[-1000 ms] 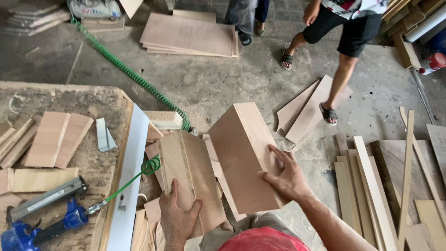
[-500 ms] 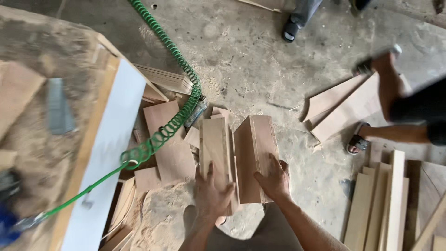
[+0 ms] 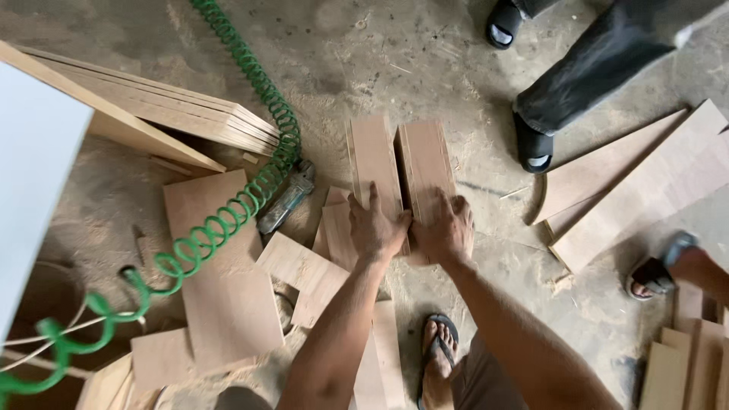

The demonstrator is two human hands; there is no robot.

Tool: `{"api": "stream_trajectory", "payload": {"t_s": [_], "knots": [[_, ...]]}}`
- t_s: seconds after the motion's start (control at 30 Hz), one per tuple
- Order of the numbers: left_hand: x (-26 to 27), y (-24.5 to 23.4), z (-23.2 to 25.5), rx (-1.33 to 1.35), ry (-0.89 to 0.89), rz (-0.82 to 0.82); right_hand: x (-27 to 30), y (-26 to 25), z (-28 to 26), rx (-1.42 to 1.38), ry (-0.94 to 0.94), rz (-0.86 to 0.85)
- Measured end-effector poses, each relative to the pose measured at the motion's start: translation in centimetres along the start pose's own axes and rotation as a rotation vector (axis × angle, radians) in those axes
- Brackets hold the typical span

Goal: The person assembles small wooden boxes by aligning thin wooden strips with larger plywood panels on a workbench. They use a pneumatic nail gun to fasten the pieces together and occasionally use a hammer to adjust the fit of the wood.

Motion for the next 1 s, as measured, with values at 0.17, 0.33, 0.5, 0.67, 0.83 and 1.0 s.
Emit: {"api": "stream_trajectory", "payload": {"t_s": [0.17,0.33,0.5,0.67,0.83,1.0], "knots": [[-7.2,4.2,0.8,0.013,-0.005,-0.018,-7.6,4.7,2.0,0.023,-0.079,0.056],[-12.5,6.1,1.6,0.039,0.085,-0.046,-12.3,7.4,3.3,-0.051,-0.225,0.156],[-9.9,4.2,0.0,0.217,0.224,-0.099,-9.2,4.0,4.0,-0.153,-0.144,-0.106],[-8.7,9.3,-5.7,0.352,0.035,-0.337,-9.4,10.0,11.5,-0.908,0.416,-0.033],[-11.4,12.3,-4.2,0.411,0.055,-0.235,-12.3,10.7,11.4,-0.900,0.378,0.118],[-14.9,10.1,-2.1,0.625,0.123,-0.249,-16.2,9.5,8.7,-1.195,0.226,0.201]]}}
Point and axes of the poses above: each hand's wrist, its own x-axis away from the middle knuckle, its own y-axis out of the palm, z = x × y, the point moved 1 cm from there along -x, towards the middle knuckle, and after that the axes turned 10 degrees about -y, right-handed, at the moved point
